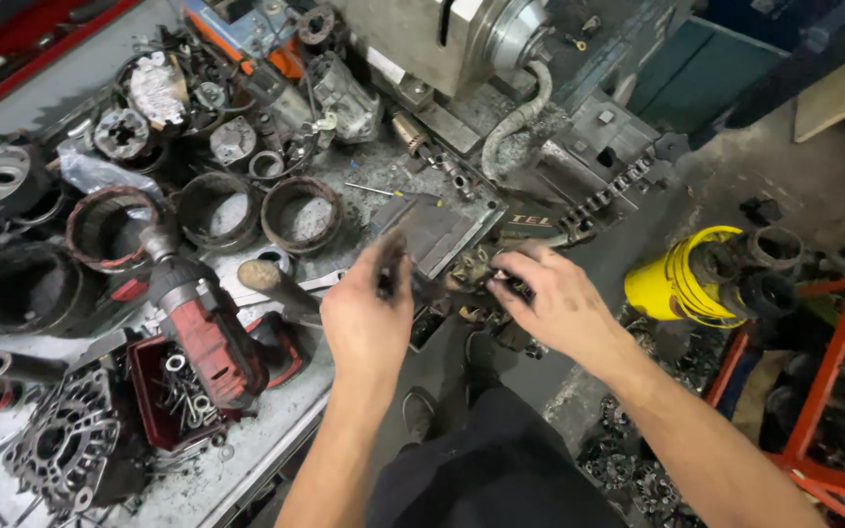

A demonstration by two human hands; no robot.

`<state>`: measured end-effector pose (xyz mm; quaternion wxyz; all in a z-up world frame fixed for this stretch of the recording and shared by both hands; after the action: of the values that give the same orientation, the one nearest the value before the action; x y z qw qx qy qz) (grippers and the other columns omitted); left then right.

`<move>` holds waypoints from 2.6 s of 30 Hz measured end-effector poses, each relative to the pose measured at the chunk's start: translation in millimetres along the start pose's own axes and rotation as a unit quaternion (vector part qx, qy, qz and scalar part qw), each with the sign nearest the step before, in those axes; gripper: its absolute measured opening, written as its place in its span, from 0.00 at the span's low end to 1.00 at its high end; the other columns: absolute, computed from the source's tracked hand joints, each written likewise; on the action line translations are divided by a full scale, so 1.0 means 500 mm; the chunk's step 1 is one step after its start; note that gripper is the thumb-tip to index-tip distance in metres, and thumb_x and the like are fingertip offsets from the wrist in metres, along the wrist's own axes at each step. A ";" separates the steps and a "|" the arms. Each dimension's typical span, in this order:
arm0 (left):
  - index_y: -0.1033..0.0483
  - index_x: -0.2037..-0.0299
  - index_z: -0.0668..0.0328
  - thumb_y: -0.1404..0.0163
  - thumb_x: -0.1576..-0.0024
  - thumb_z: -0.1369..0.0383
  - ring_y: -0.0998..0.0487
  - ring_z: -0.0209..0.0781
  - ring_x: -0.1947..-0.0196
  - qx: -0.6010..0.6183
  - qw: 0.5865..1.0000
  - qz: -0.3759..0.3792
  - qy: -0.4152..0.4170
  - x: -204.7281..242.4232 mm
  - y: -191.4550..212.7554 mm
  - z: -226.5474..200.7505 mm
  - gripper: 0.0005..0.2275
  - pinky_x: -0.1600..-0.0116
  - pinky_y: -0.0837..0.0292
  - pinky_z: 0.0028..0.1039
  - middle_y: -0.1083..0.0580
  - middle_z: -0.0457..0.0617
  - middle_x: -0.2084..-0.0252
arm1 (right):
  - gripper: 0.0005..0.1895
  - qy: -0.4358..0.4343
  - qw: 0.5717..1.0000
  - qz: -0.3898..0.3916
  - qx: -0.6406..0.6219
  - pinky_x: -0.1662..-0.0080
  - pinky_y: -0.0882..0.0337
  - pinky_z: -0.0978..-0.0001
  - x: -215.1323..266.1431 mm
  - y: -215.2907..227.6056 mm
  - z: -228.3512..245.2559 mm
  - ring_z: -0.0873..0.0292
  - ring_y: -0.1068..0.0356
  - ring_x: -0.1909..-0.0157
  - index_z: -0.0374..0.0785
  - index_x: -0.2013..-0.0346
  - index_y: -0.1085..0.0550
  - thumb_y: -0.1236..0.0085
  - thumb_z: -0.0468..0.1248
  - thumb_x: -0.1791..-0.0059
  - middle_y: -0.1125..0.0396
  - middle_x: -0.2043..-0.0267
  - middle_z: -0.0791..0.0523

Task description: The person cleans a small metal gear using a wire brush. They repeatedly scrub the gear's teeth and surfaces, rotating it to access different areas, and occasionally inspect it by hand.

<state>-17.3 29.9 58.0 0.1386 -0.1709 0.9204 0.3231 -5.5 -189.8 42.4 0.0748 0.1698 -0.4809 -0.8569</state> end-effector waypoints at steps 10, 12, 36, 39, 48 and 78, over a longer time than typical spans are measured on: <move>0.20 0.46 0.53 0.42 0.44 0.64 0.21 0.62 0.49 0.046 0.983 0.110 -0.140 0.018 -0.099 0.021 0.15 0.46 0.25 0.46 0.23 0.57 0.46 | 0.23 -0.001 0.997 -0.008 -0.073 0.49 0.24 0.51 0.017 -0.015 -0.071 0.44 0.25 0.49 0.44 0.49 0.24 0.33 0.35 0.59 0.24 0.55 0.50; 0.20 0.45 0.50 0.37 0.50 0.59 0.21 0.58 0.49 0.042 0.970 0.173 -0.167 0.014 -0.127 0.024 0.22 0.45 0.25 0.44 0.22 0.53 0.47 | 0.20 -0.030 0.994 -0.019 -0.100 0.54 0.23 0.53 0.019 -0.013 -0.078 0.44 0.24 0.53 0.43 0.51 0.22 0.33 0.37 0.58 0.24 0.58 0.50; 0.17 0.62 0.48 0.39 0.45 0.66 0.21 0.48 0.61 0.142 0.978 0.124 -0.090 0.052 -0.171 0.032 0.04 0.51 0.25 0.31 0.19 0.43 0.68 | 0.13 -0.094 0.958 0.004 -0.270 0.47 0.28 0.52 0.025 -0.018 -0.082 0.49 0.24 0.49 0.38 0.51 0.20 0.45 0.36 0.48 0.23 0.53 0.47; 0.18 0.60 0.50 0.40 0.46 0.62 0.23 0.50 0.59 0.162 0.974 0.128 -0.089 0.057 -0.167 0.035 0.07 0.50 0.27 0.33 0.19 0.45 0.65 | 0.13 0.024 0.982 0.005 -0.186 0.49 0.27 0.47 0.010 0.006 -0.078 0.38 0.25 0.51 0.35 0.51 0.20 0.42 0.33 0.51 0.24 0.55 0.44; 0.19 0.52 0.53 0.36 0.55 0.61 0.25 0.52 0.48 0.154 0.973 0.117 -0.129 0.082 -0.150 0.027 0.20 0.44 0.32 0.37 0.18 0.47 0.52 | 0.15 -0.149 0.962 0.160 -0.163 0.46 0.29 0.49 -0.058 0.039 -0.070 0.46 0.24 0.48 0.40 0.60 0.20 0.51 0.45 0.45 0.23 0.57 0.48; 0.41 0.28 0.40 0.33 0.59 0.48 0.43 0.49 0.26 0.142 0.978 0.128 -0.088 0.133 -0.243 0.117 0.46 0.33 0.49 0.61 0.39 0.45 0.28 | 0.07 0.462 0.737 0.166 0.465 0.69 0.36 0.64 -0.105 0.057 -0.051 0.58 0.32 0.61 0.52 0.64 0.31 0.58 0.47 0.48 0.36 0.67 0.63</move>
<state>-19.9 -36.5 -76.9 0.1994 -0.0016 0.9555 0.2174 51.6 -209.9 65.6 0.3404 0.4762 -0.7463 -0.3168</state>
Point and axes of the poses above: each hand's wrist, its own x-axis away from the middle knuckle, its own y-axis out of the back of the hand, z = x × y, the point moved 1 cm from there along -x, towards the middle knuckle
